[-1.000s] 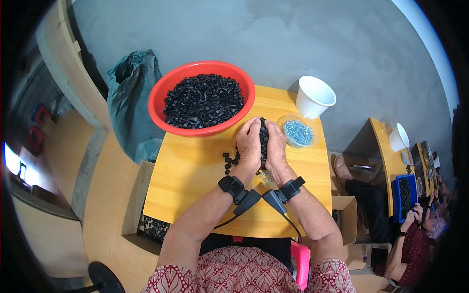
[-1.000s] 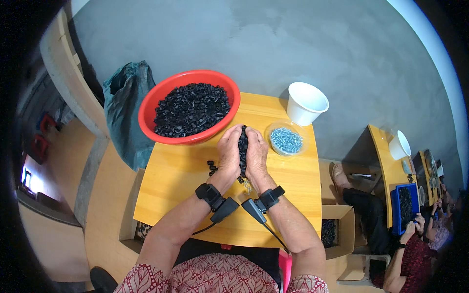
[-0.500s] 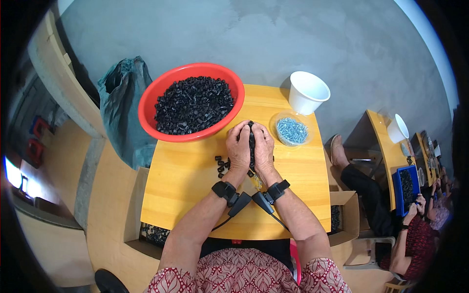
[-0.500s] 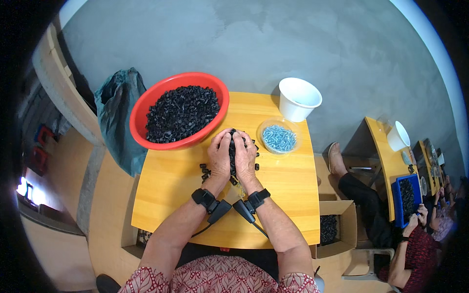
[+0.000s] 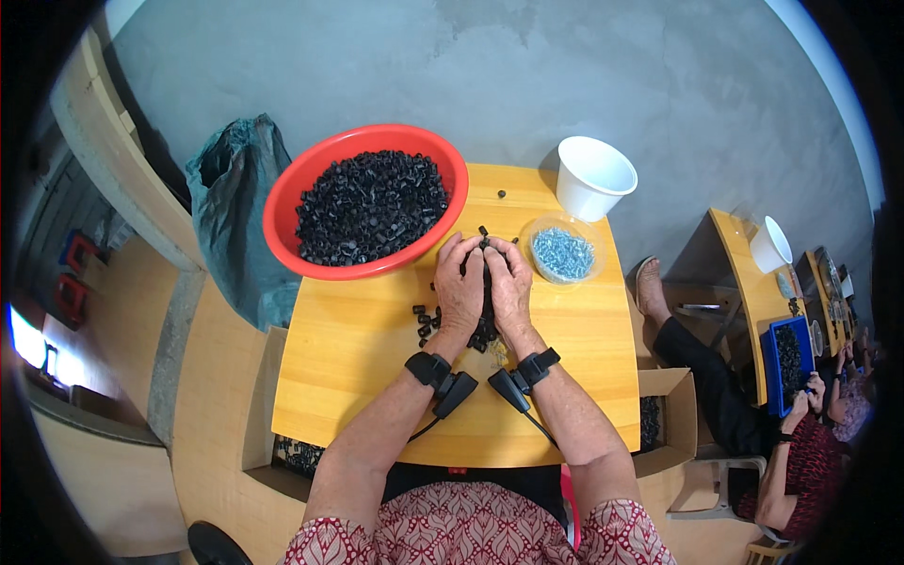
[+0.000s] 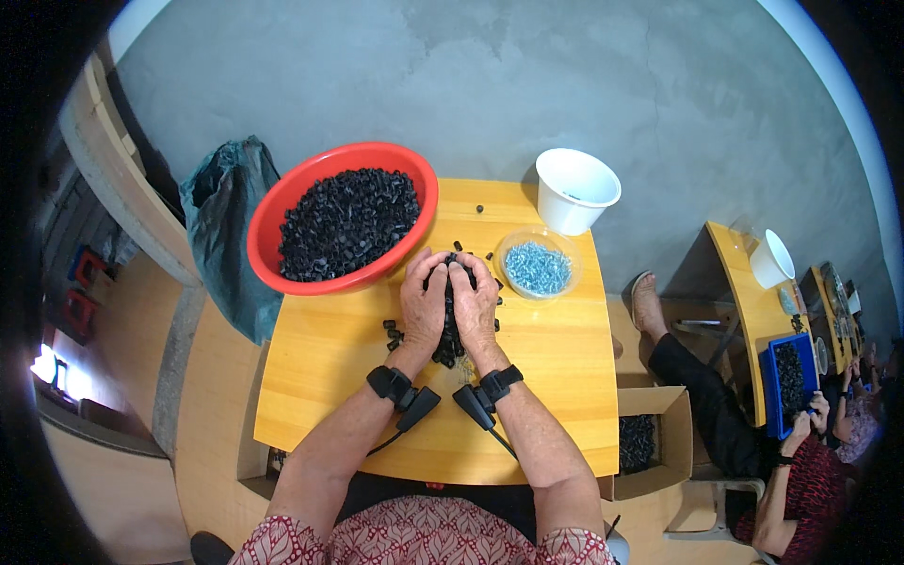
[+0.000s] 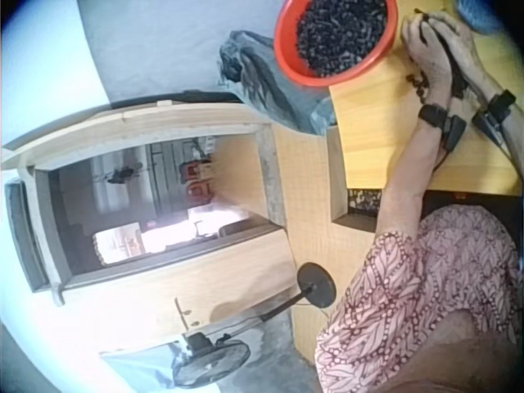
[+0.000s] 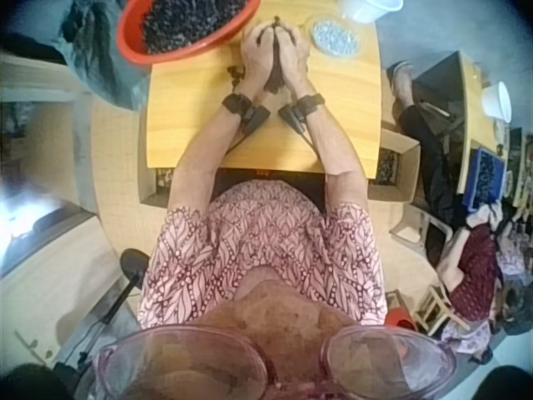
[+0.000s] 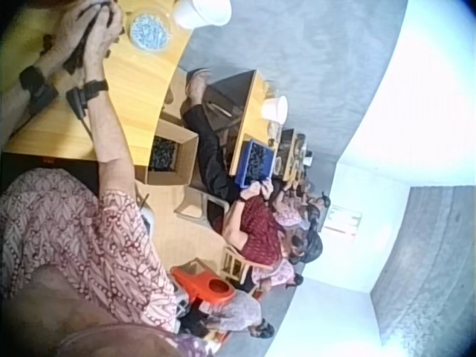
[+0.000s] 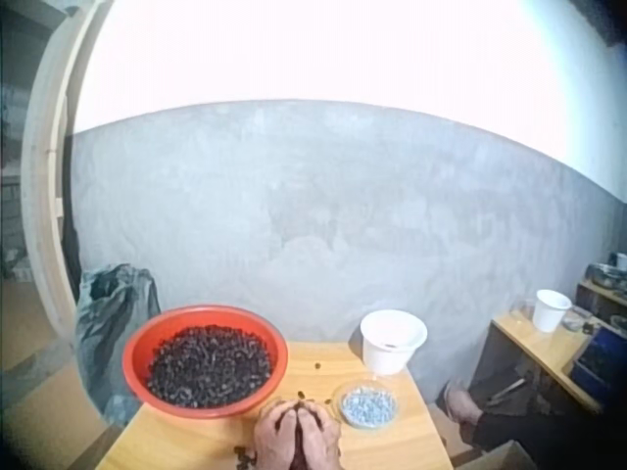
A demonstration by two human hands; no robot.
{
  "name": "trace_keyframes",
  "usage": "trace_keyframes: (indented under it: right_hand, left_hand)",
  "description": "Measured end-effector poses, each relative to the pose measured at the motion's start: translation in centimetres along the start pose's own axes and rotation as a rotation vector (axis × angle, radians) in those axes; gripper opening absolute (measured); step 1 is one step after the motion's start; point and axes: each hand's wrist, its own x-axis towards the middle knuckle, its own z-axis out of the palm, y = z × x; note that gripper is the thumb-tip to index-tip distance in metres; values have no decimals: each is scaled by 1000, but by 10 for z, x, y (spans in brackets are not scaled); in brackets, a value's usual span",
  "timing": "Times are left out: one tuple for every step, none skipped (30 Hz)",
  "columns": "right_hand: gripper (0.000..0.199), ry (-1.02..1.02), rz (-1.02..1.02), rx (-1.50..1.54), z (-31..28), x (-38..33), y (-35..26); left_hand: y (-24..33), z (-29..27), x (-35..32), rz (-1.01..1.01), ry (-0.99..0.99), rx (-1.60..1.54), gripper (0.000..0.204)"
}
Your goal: Sorting and assembling small black and silver components on a table.
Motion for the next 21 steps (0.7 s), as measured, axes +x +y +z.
trace_keyframes:
  right_hand:
    - [30, -1, -1, 2, 0, 0, 0]
    - [30, -5, -10, -5, 0, 0, -1]
    - [30, -9, -19, -13, 1, -1, -4]
    - [30, -9, -19, -12, 1, -2, -6]
    - [30, -9, -22, -28, 1, -2, -9]
    - [30, -8, -27, -45, 1, -2, -11]
    - [30, -7, -28, -45, 1, -1, -11]
    - [30, -4, -47, -62, -1, 0, -11]
    - [29, -3, -66, -78, -1, 0, -12]
    - [29, -5, -66, -78, -1, 1, -13]
    - [29, -16, -68, -92, -1, 1, -14]
    - [29, -24, -69, -107, -1, 1, -15]
    - [29, -24, -68, -109, -2, 1, -17]
    - [29, -10, -75, -84, -2, 1, -19]
    - [28, 1, -81, -58, -1, 1, -21]
    - [28, -3, -79, -58, -1, 1, -23]
    - [27, 7, -91, -31, -2, 1, -25]
    - [26, 20, -103, -6, -3, 1, -26]
    - [24, 31, -73, 59, -4, 1, -28]
    - [24, 31, -73, 57, -6, 1, -30]
    - [23, 21, -51, 95, -7, 0, -35]
  left_hand:
    - [1, -1, -1, -5, -6, 48, 28]
    - [3, -1, -1, -10, -12, 96, 29]
    - [5, -2, -1, -9, -11, 96, 29]
    - [7, -3, -1, 2, -17, 100, 30]
    - [9, -4, 0, 12, -22, 104, 31]
    - [11, -5, 0, 13, -23, 103, 31]
    - [12, -7, 1, -1, -64, 101, 32]
    - [14, -7, 2, -16, -105, 98, 34]
    - [14, -7, 3, -16, -103, 98, 34]
    - [14, -8, 4, 2, -108, 135, 35]
    - [14, -8, 5, 19, -113, 172, 36]
    - [17, -9, 6, 18, -114, 171, 36]
    - [21, -10, 7, 9, -145, 191, 37]
    - [23, -10, 8, 0, -175, 211, 38]
    - [24, -12, 9, -3, -173, 212, 38]
    - [24, -13, 10, 14, -194, 199, 40]
    - [25, -15, 10, 31, -216, 185, 41]
    - [26, -16, 9, 30, -215, 185, 41]
    - [28, -16, 9, 18, -248, 206, 42]
    - [30, -16, 8, 5, -283, 227, 44]
    - [31, -18, 6, 38, -272, 234, 45]
